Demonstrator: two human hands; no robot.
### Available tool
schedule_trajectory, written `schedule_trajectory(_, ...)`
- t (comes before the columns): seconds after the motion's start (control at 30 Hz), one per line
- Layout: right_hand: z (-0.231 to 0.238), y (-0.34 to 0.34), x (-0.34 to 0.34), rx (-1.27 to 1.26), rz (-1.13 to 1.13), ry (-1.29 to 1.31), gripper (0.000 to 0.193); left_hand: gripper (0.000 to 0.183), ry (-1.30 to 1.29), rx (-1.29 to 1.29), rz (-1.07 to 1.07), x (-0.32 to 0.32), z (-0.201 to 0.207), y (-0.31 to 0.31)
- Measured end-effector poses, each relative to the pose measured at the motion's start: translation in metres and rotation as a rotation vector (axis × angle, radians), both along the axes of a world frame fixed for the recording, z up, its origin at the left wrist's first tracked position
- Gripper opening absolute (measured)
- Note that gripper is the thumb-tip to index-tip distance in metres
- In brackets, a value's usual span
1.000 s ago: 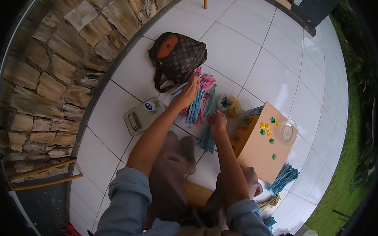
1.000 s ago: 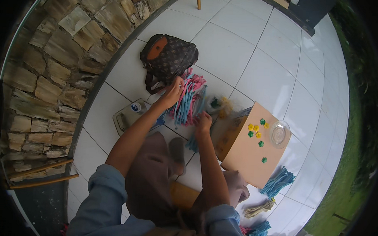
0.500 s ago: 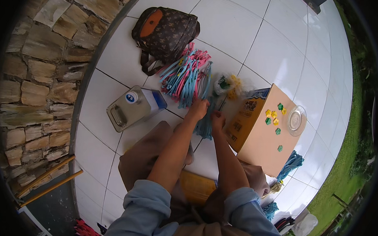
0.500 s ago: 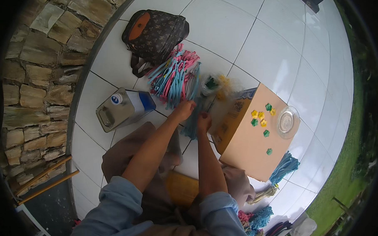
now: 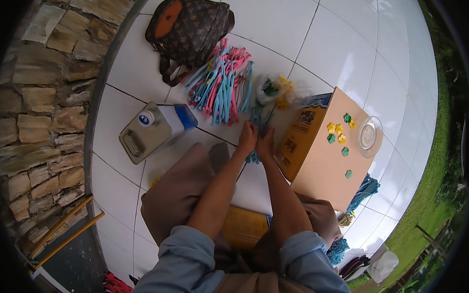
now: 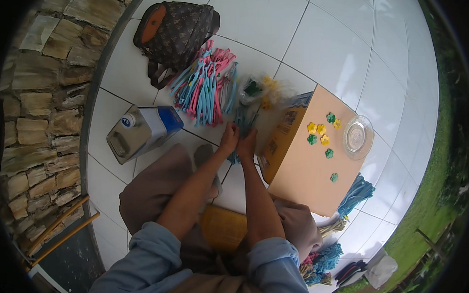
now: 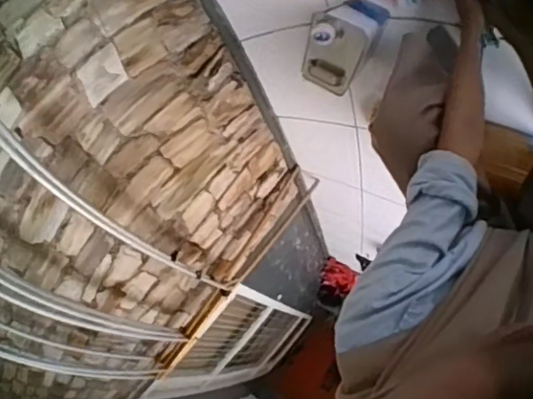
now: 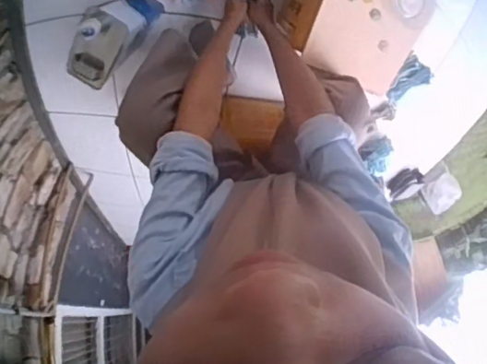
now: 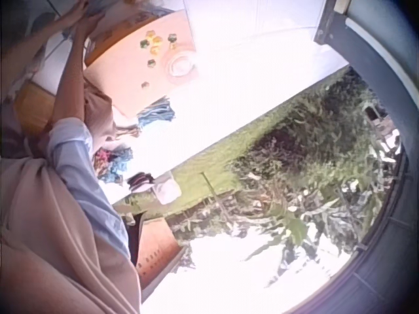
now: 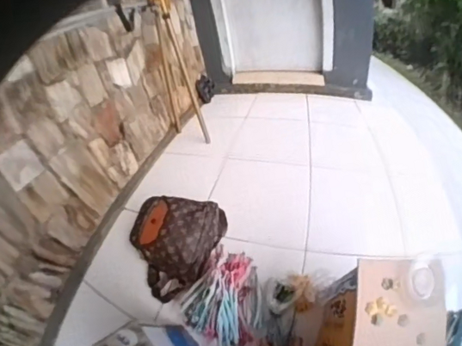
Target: The person assembles components by picking up plastic parts and attaching them together by hand.
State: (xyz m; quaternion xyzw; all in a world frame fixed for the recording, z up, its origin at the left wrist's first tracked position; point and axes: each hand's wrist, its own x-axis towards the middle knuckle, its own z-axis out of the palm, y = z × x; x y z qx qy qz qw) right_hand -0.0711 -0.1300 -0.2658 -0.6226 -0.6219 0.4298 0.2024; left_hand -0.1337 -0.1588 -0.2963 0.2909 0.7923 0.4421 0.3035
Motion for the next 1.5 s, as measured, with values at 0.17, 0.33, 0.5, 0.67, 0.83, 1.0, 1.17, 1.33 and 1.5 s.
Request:
schedule_trajectory(0.17, 0.034, 0.012, 0.019, -0.595, -0.093, 0.346, 0.051, 0.024, -0.604, -0.008, 0.339, 0.009, 0.019, 0.004)
schedule_trajectory(0.33, 0.017, 0.005, 0.009, -0.593, -0.026, 0.279, 0.051, 0.033, 0.224, -0.227, 0.049, -0.016, -0.02, -0.032)
schedule_trajectory(0.5, -0.01, -0.009, -0.01, -0.584, 0.099, 0.4, 0.05, 0.032, 0.293, -0.142, 0.119, -0.02, -0.042, -0.046)
schedule_trajectory(0.67, -0.014, -0.005, -0.023, -0.462, 0.072, 0.305, 0.048, 0.027, -0.077, -0.316, 0.055, -0.024, -0.041, -0.027)
schedule_trajectory(0.83, 0.017, 0.015, -0.028, -0.327, -0.03, 0.216, 0.049, 0.019, -0.286, 0.11, 0.267, -0.005, -0.012, -0.012)
schedule_trajectory(1.0, 0.054, 0.03, -0.021, -0.193, -0.024, 0.381, 0.048, 0.011, -0.16, 0.28, 0.118, 0.0, 0.055, 0.012)
schedule_trajectory(1.17, 0.142, 0.042, -0.021, 0.07, 0.092, 0.35, 0.043, 0.017, 0.12, 0.515, 0.156, -0.001, 0.141, 0.024)
schedule_trajectory(1.33, 0.256, 0.062, 0.014, 0.065, 0.172, 0.494, 0.047, 0.036, 0.738, 0.56, 0.156, -0.018, 0.269, 0.052)
schedule_trajectory(1.5, 0.336, 0.069, 0.079, -0.111, 0.321, 0.544, 0.043, 0.047, 0.783, 0.609, -0.854, -0.017, 0.351, 0.056)
